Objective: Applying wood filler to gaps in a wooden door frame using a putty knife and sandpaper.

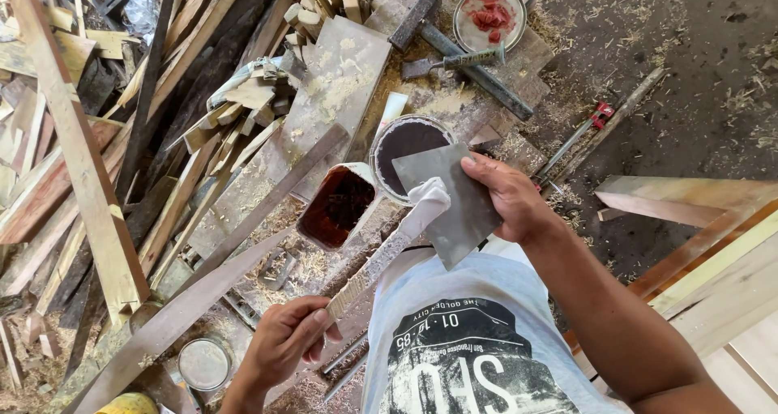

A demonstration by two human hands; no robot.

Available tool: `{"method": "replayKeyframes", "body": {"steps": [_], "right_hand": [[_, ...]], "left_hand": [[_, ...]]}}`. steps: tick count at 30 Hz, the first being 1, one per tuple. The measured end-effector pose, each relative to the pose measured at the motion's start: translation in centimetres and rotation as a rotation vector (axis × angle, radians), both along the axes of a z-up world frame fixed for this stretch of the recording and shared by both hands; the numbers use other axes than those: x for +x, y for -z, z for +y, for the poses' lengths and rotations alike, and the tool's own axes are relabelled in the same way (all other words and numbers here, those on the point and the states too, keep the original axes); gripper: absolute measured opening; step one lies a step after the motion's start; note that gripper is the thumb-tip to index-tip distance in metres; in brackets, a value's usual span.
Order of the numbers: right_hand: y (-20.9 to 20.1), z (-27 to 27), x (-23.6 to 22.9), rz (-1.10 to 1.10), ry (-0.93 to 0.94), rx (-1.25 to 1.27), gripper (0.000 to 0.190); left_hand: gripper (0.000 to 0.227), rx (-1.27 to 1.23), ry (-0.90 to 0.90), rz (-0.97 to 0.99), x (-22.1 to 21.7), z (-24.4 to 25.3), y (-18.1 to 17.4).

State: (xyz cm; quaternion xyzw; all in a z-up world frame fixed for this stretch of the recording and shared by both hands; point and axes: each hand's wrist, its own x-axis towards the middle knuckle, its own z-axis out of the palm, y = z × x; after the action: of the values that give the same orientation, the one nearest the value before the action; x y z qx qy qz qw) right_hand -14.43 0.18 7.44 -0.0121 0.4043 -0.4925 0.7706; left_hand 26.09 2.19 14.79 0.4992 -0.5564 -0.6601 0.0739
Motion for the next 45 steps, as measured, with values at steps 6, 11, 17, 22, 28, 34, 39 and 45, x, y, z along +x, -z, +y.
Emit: {"method": "replayKeyframes", "body": {"steps": [6, 11, 17, 22, 28, 34, 39, 45], "right_hand": [[0.1, 0.1, -0.3, 0.005, -0.012, 0.008, 0.041], [0.9, 0.0, -0.5, 0.005, -0.006, 0.018, 0.038], [1.3, -0.5, -0.3, 0.003, -0.003, 0.034, 0.038], [2.8, -0.3, -0.4, -0.072, 0.016, 0.065, 0.034], [2.2, -1.0, -2.2, -0.088, 0.032, 0.098, 0.037], [4.5, 0.6, -8.2, -0.079, 0.062, 0.009, 0.046], [6.9, 2.6, -14.1, -0.126, 0.171, 0.032, 0.038], [9.4, 4.5, -19.9, -0.045, 0.234, 0.077, 0.033]], "left_hand": [[0.030, 0.147, -0.066, 0.027, 0.7, -0.1, 0.2], [0.031, 0.174, -0.058, -0.066, 2.3, -0.1, -0.6], [0.032, 0.199, -0.125, 0.106, 2.3, 0.2, -0.5], [0.029, 0.216, -0.140, 0.152, 0.8, -0.1, -0.7], [0.027, 0.320, -0.286, 0.231, 1.1, -0.8, -0.3], [0.027, 0.119, -0.152, 0.240, -0.4, -3.3, 0.4], [0.022, -0.137, 0.109, -0.384, -8.6, -7.7, -2.5], [0.019, -0.375, 0.475, -0.855, -17.4, -11.5, 1.7]]}}
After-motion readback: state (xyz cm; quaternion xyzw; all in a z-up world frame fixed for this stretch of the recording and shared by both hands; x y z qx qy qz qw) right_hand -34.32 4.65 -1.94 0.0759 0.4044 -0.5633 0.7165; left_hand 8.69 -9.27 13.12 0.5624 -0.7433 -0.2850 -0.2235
